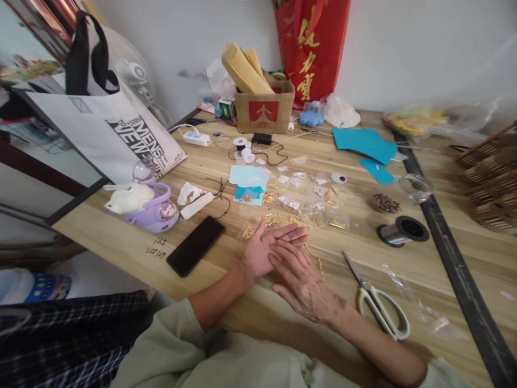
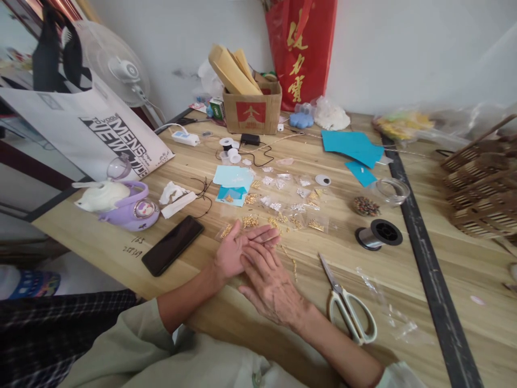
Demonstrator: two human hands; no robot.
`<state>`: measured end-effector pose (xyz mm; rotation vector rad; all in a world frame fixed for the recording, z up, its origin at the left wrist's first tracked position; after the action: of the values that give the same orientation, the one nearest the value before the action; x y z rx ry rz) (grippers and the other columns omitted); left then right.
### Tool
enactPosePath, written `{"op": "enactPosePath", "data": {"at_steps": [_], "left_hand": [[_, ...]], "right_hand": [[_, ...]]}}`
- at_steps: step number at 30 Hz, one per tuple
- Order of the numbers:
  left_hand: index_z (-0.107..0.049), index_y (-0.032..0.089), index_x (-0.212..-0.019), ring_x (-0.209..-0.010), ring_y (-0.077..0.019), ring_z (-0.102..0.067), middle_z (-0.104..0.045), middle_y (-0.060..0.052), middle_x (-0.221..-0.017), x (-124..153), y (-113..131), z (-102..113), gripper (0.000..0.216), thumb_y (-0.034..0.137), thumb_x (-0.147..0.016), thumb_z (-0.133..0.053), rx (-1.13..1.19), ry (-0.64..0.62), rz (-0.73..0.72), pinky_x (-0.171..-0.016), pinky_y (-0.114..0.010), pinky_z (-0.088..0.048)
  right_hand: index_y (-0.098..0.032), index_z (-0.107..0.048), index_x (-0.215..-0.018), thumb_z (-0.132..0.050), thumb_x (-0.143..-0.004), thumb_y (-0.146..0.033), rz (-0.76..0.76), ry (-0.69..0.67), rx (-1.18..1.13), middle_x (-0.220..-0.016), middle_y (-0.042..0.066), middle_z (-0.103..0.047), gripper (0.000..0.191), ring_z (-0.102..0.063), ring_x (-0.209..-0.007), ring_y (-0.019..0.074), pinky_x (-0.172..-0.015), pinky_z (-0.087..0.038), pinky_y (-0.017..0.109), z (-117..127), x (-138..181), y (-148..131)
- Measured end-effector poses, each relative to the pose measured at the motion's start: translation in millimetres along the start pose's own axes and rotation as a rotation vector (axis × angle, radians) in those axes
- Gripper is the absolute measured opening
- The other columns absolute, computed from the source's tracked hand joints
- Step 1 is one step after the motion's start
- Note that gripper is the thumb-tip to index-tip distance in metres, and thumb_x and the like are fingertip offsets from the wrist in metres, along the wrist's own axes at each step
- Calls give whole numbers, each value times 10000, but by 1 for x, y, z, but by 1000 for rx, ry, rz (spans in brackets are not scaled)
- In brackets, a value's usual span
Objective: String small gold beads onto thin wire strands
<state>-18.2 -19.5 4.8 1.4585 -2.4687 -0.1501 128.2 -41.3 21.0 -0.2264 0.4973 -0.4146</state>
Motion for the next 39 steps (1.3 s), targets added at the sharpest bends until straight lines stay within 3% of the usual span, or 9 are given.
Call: {"op": "enactPosePath", "data": {"at_steps": [11, 24, 30, 39], "left_hand": [[-591, 31, -1202, -1284, -316, -460, -548, -222, -1315, 1, 0, -2, 720, 583, -921, -226, -17, -8, 4, -1031, -403, -364], [-591, 5, -1197, -1301, -324, -431, -525, -237, -1332, 1, -1, 2, 737, 580, -923, -220, -29, -52, -6, -1072, -419, -292], [-601, 22, -1195, -1305, -320, -424, -489, -220, -1374, 2, -1, 2, 733, 590, -919, -227, -35, -54, 1, -1081, -425, -276], [-585, -11, -1205, -1277, -323, -452, -565, -231, -1286, 3, -2, 1, 720, 562, -927, -249, -4, -84, -23, -1095, -405, -255]], "right_hand": [[-81, -428, -1354, -492, -923, -340, 20, 1, -8, -1377, 211, -442, 507, -302, -1356, 331, -1056, -341, 571, 2, -4, -1], [-87, -476, -1331, -527, -904, -320, 19, 1, 25, -1393, 218, -416, 489, -299, -1354, 353, -1032, -366, 598, -7, -1, -2], [-156, -558, -1257, -545, -894, -316, 38, 29, 21, -1413, 184, -408, 397, -301, -1360, 343, -1033, -370, 596, -4, 1, 0], [-74, -495, -1312, -543, -899, -304, 67, 66, 96, -1368, 207, -460, 475, -298, -1357, 342, -1042, -377, 580, -4, 4, 3]]}}
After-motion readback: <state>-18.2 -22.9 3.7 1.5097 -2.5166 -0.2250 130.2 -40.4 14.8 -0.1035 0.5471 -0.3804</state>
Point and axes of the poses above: each hand's wrist, its own x-axis away from the middle knuckle, its own z-axis out of the back of the hand, y = z × x, the point moved 1 cm from there along -x, towards the middle knuckle
